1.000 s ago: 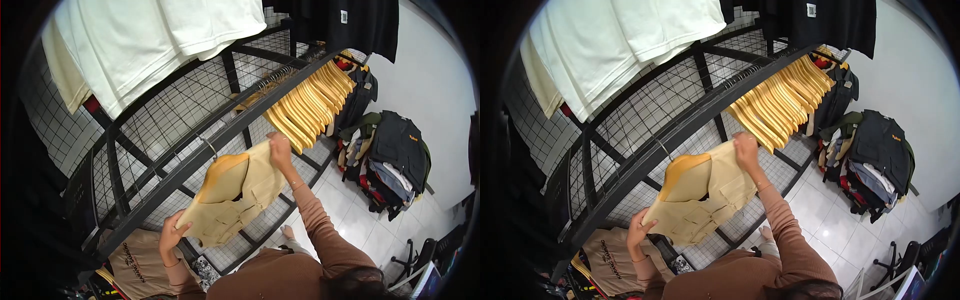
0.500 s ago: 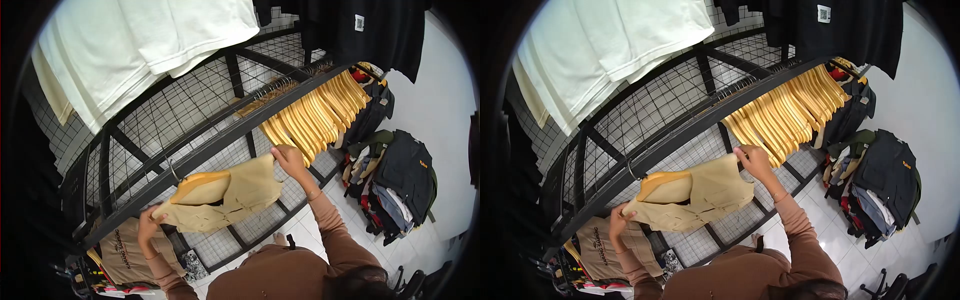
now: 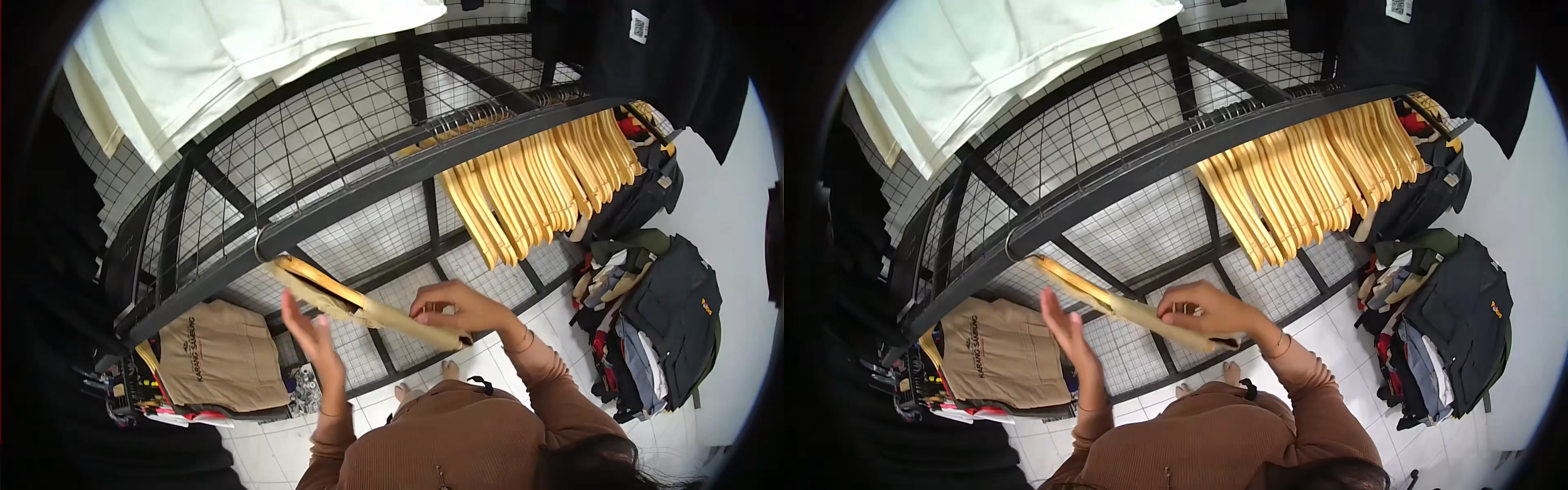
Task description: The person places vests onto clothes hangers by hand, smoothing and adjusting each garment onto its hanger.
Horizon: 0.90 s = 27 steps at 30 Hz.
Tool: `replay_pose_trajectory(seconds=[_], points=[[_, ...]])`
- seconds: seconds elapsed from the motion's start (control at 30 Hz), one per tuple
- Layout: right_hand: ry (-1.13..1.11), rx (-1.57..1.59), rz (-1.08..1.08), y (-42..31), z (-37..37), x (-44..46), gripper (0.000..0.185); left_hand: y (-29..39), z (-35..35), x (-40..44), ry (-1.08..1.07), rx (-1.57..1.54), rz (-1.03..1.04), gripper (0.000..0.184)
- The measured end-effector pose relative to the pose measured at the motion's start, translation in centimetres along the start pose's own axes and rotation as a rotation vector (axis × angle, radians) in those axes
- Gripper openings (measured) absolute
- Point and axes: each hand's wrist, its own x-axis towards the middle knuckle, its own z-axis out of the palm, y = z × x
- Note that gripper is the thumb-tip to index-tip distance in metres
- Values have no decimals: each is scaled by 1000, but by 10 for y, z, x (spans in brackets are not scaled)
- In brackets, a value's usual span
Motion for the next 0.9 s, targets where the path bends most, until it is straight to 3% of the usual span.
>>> replay_pose_trajectory(seconds=[0.07, 0.1, 0.2, 0.27, 0.37, 0.53, 0.6, 0.67, 0.73, 0.8, 0.87, 0.9], points=[[-51, 123, 22, -4, 16, -3, 17, 24, 17, -21, -110, -250, -53, 70], [-74, 184, 33, -4, 25, -4, 19, 36, 22, -28, -108, -243, -58, 70], [-109, 239, -3, 1, 60, -9, 17, 65, 31, -42, -183, -401, -327, 85], [-119, 264, -33, 8, 72, -8, 17, 66, 28, -42, -205, -332, -307, 87], [396, 158, -197, 18, 85, -1, 30, 66, 20, -38, -242, -181, -260, 92], [546, 582, -301, 3, 138, 19, 47, 69, 11, -36, -215, -288, -401, 97], [338, 64, -39, 52, 183, 21, 60, 69, 8, -35, -208, -262, -415, 96], [298, 332, 262, 111, 228, 21, 59, 67, 0, -31, -250, -238, -451, 97], [-39, 6, 490, 201, 274, -12, 60, 63, -10, -26, -306, -214, -518, 99], [-207, -63, 1066, 201, 270, -23, 64, 59, -17, -26, -324, -194, -510, 99], [211, -50, 766, 194, 253, -14, 71, 55, -19, -22, -329, -193, -468, 99], [433, 214, 498, 179, 243, 0, 73, 53, -19, -23, -335, -193, -478, 99]])
